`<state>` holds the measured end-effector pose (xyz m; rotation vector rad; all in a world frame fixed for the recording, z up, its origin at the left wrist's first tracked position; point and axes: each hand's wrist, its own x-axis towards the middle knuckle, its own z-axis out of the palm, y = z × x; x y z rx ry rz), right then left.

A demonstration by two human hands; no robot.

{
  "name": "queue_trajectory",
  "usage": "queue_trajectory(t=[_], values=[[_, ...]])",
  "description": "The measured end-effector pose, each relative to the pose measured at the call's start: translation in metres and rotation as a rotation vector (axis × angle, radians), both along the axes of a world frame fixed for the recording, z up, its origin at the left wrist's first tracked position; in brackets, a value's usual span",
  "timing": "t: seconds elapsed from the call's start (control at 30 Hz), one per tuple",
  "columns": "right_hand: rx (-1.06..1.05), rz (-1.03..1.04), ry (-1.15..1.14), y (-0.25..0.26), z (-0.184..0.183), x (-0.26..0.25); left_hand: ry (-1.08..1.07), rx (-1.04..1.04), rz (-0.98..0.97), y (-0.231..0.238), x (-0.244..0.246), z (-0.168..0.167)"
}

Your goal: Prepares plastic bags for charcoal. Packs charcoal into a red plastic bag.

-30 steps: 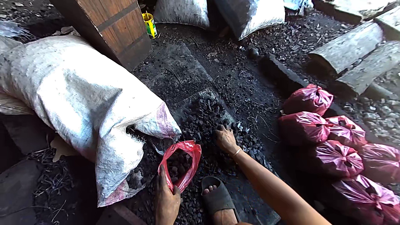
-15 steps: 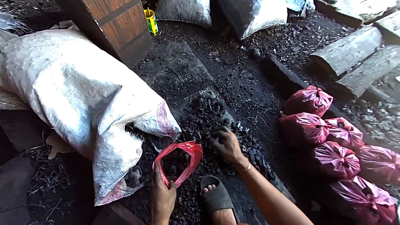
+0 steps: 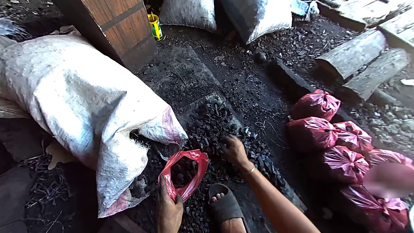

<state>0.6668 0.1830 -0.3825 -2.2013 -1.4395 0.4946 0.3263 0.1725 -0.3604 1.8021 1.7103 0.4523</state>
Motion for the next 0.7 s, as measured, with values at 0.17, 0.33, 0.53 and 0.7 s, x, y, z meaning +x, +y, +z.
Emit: queue_trajectory(t=[0.17, 0.33, 0.53, 0.7], values=[[-0.3, -0.047, -0.118, 0.024, -0.03, 0.058, -0.009, 0.011, -0.005, 0.0, 0.005, 0.002], [-0.394, -0.023, -0.141, 0.046, -0.043, 0.055, -0.01, 0.006, 0.0, 0.002, 0.009, 0.011], [-0.236, -0.107, -0.085, 0.035, -0.04, 0.05, 0.006, 0.006, -0.006, 0.011, 0.01, 0.02], [0.183, 0.085, 0.307, 0.001, 0.021, -0.02, 0.012, 0.008, -0.026, 0.014, 0.016, 0.016]])
